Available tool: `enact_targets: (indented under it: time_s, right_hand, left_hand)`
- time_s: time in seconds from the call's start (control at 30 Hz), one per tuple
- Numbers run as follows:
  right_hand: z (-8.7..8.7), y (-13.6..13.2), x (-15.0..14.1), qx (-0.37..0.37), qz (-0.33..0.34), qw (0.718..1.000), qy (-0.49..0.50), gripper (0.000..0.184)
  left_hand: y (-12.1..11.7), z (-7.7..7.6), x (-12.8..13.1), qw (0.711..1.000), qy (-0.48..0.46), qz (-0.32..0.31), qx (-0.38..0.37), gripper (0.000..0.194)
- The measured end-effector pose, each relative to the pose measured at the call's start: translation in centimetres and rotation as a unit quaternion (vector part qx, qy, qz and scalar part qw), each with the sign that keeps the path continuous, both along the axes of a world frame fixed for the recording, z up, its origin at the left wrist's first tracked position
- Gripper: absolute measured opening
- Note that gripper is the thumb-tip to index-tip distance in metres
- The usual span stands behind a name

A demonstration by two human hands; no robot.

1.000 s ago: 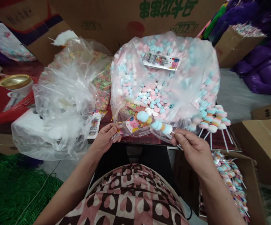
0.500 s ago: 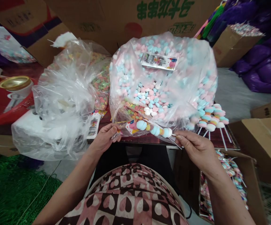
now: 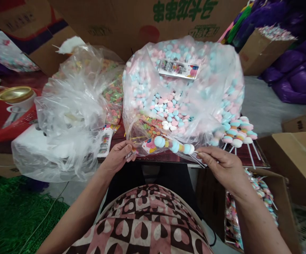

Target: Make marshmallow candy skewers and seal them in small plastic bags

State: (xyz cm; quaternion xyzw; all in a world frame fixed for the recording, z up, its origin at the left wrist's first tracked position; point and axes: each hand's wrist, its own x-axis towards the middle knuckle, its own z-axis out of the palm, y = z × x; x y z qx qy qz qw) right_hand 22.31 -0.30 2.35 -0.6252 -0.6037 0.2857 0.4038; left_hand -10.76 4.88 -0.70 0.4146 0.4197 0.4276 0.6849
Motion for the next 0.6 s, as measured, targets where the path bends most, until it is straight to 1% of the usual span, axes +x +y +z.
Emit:
enact_targets:
  time_s: [0.13, 0.27, 0.47, 0.6]
  right_hand:
    - [0.22, 0.2, -0.06, 0.002, -0.001, 1.0, -0.017, 0.032]
    - [0.47, 0.23, 0.14, 0.004, 0.007, 1.0, -0.027, 0.031]
    - [0.13, 0.28, 0.2, 0.004, 0.017, 1.0, -0.02, 0.029]
    - [0.04, 0.4, 0.31, 0.006, -0.003, 0.999, -0.031, 0.027]
  left_hand:
    - [0.09, 0.22, 0.07, 1.0, 0.02, -0.003, -0.005, 0.046]
    - [0.26, 0.24, 0.21, 0.999, 0.031, -0.002, -0.009, 0.044]
    - [0.19, -0.11, 0.14, 0.996, 0.077, -0.034, 0.005, 0.042]
    - [0.37, -0.07, -0.11, 0.996, 0.088, -0.004, 0.015, 0.041]
